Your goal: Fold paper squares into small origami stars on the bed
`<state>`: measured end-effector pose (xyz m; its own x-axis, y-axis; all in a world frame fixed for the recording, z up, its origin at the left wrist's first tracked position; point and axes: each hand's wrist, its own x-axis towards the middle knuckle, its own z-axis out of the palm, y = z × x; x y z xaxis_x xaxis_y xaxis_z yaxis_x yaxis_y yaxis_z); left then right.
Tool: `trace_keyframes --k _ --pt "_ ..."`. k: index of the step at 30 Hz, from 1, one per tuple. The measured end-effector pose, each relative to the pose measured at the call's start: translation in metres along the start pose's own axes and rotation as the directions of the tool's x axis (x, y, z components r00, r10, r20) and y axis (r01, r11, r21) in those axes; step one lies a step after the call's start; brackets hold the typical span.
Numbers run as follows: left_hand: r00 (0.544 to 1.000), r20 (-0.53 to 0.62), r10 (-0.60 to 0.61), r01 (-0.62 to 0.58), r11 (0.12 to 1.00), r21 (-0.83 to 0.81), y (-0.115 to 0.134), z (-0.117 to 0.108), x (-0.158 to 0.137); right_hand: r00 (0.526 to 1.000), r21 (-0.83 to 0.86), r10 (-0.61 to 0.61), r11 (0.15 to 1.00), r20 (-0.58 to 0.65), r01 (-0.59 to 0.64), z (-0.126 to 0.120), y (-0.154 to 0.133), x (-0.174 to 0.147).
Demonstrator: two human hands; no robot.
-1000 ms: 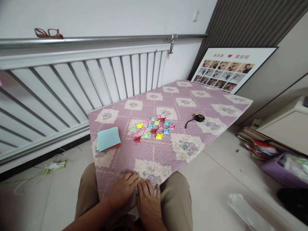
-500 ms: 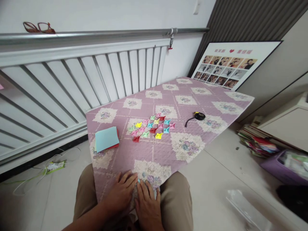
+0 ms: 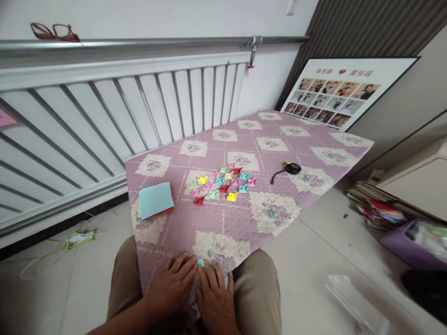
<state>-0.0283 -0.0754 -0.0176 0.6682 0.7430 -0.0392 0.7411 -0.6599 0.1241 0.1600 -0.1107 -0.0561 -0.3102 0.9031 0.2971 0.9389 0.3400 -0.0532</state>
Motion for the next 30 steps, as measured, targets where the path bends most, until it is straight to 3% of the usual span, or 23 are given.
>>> trace_keyframes --k 8,15,21,30 --pt "0.999 -0.046 -0.018 0.016 0.999 -0.037 -0.002 0.003 -0.002 0.999 0.006 0.046 0.999 0.014 -0.046 0.0 -0.001 -0.006" --pt "0.994 -0.1 -0.037 0.026 0.994 -0.109 -0.005 0.003 -0.003 0.989 0.164 0.128 0.977 0.071 -0.138 -0.022 0.012 0.022" --pt "0.975 -0.124 -0.182 0.136 0.939 -0.316 -0.002 0.003 0.0 0.982 0.256 0.138 0.952 0.132 -0.168 -0.034 0.014 0.048" --pt "0.916 -0.119 -0.384 0.266 0.8 -0.537 0.01 -0.012 0.014 0.977 0.314 0.17 0.928 0.128 -0.203 -0.039 0.007 0.048"
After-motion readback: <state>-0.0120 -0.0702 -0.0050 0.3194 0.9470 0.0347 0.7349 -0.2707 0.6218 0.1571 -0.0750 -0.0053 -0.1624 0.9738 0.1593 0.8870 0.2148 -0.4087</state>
